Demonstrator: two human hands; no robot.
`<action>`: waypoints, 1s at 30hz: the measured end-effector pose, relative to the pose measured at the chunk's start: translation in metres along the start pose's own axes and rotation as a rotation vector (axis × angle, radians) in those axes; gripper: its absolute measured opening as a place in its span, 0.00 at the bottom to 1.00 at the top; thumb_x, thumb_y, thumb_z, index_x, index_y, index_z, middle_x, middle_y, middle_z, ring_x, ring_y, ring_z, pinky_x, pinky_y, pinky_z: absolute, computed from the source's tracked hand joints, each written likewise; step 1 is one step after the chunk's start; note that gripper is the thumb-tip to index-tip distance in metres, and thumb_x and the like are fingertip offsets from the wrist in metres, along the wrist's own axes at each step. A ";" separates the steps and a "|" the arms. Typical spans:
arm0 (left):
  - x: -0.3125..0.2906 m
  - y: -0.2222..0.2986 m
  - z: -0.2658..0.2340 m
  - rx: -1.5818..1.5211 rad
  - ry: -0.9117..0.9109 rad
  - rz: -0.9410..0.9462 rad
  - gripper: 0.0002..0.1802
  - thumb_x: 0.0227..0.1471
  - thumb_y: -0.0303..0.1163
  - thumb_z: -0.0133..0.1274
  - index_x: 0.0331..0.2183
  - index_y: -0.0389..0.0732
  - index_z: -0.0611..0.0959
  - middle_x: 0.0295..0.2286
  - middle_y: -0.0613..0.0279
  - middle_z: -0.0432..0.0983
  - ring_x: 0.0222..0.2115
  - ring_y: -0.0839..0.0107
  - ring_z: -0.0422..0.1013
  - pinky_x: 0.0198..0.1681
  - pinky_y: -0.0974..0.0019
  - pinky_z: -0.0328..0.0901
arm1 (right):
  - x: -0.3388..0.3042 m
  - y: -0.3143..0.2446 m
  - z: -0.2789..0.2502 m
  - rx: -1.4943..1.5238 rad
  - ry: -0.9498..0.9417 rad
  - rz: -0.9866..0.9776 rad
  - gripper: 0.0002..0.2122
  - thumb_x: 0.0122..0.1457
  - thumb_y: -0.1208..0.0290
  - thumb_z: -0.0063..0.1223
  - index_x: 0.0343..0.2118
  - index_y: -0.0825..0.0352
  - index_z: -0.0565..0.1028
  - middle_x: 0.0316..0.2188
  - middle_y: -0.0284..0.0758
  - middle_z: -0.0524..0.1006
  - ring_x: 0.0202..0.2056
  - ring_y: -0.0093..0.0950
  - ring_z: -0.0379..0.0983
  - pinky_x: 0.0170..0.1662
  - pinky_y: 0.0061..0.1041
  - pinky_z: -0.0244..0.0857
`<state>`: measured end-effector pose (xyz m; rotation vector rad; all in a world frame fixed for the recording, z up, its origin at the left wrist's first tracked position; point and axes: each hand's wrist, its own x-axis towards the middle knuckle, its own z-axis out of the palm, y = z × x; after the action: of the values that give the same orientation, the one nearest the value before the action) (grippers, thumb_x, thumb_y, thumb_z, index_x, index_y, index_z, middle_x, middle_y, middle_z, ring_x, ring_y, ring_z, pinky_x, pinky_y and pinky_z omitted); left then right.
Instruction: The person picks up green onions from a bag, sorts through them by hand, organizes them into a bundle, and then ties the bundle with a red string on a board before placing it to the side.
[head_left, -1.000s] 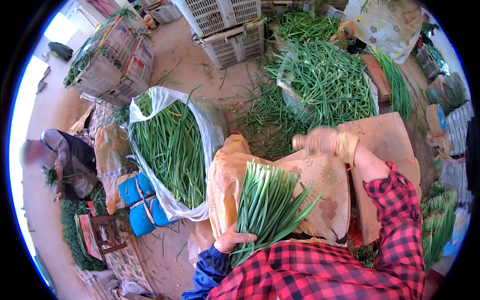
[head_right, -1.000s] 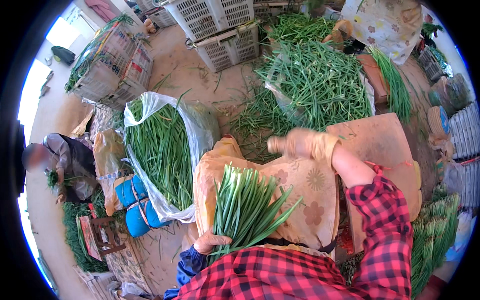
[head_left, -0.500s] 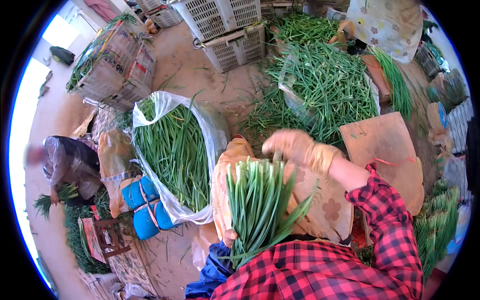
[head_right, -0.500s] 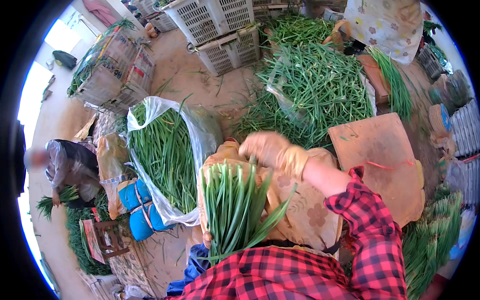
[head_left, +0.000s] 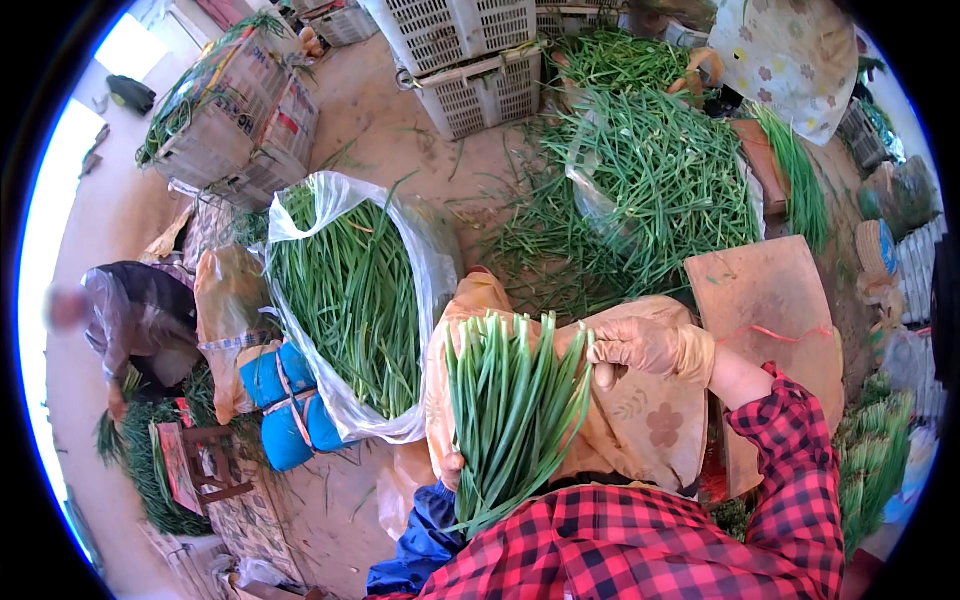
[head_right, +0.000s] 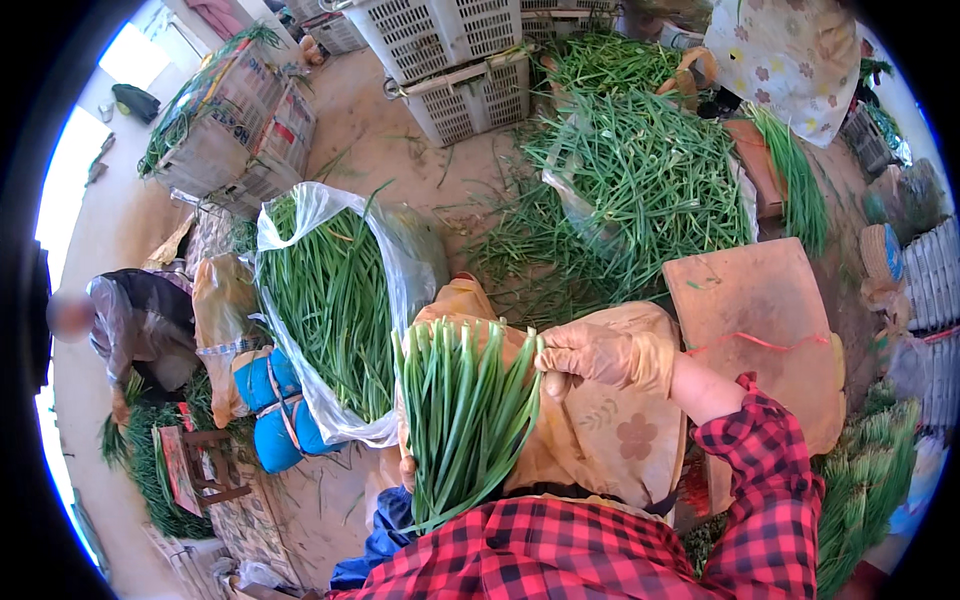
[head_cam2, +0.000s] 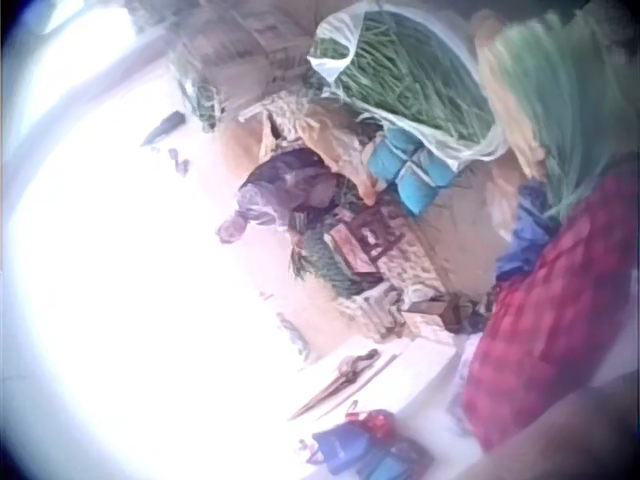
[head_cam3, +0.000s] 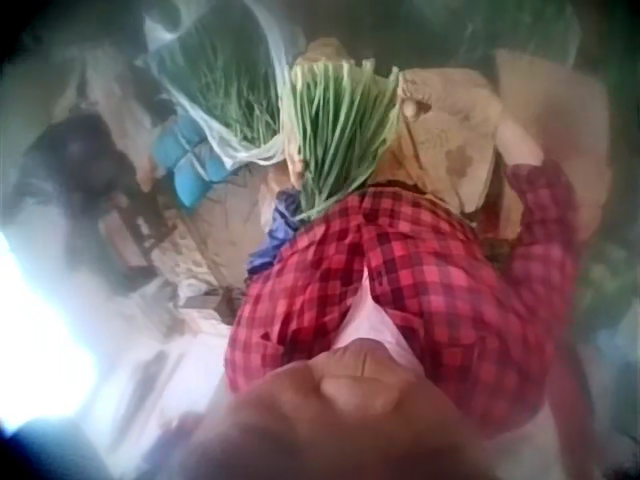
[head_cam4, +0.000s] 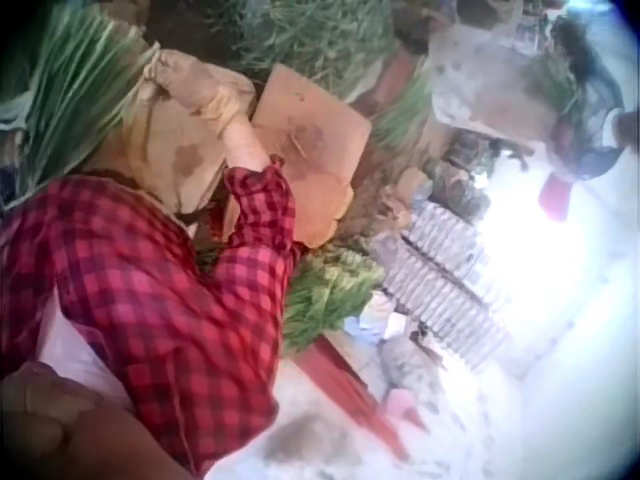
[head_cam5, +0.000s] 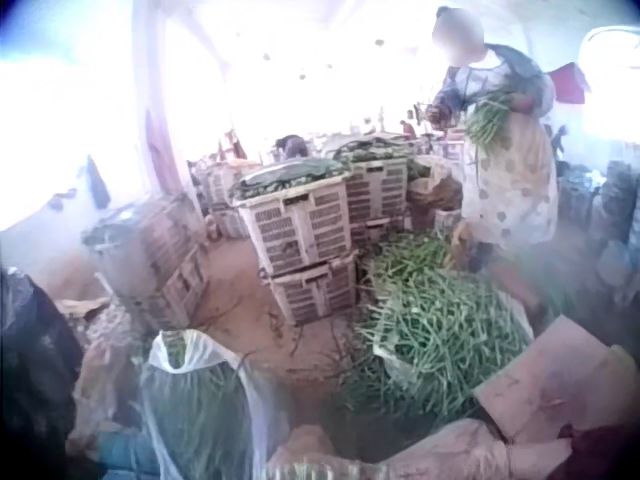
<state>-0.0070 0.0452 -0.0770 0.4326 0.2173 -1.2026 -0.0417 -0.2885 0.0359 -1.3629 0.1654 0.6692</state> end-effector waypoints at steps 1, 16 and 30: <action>0.000 -0.002 0.002 -0.001 -0.006 -0.001 0.40 0.28 0.27 0.59 0.49 0.35 0.64 0.41 0.53 0.68 0.40 0.63 0.68 0.46 0.62 0.61 | -0.001 -0.003 -0.001 0.000 0.000 -0.007 0.19 0.55 0.50 0.37 0.32 0.62 0.71 0.17 0.26 0.68 0.21 0.19 0.66 0.27 0.18 0.57; -0.007 0.015 0.039 0.140 -0.004 -0.011 0.38 0.30 0.28 0.60 0.48 0.36 0.65 0.41 0.54 0.68 0.40 0.64 0.68 0.46 0.63 0.60 | 0.024 0.022 0.015 0.538 -0.040 -0.319 0.46 0.42 0.49 0.55 0.58 0.64 0.39 0.51 0.38 0.58 0.50 0.26 0.57 0.52 0.25 0.51; 0.031 -0.003 0.128 1.277 0.194 0.428 0.27 0.50 0.28 0.45 0.52 0.36 0.58 0.46 0.58 0.62 0.48 0.73 0.57 0.51 0.71 0.50 | 0.043 -0.037 0.023 0.328 0.049 -0.747 0.55 0.31 0.52 0.65 0.58 0.61 0.37 0.58 0.37 0.43 0.58 0.33 0.42 0.57 0.29 0.39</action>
<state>-0.0069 -0.0380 0.0257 1.6155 -0.5105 -0.7393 0.0062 -0.2538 0.0515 -1.0157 -0.1875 -0.0227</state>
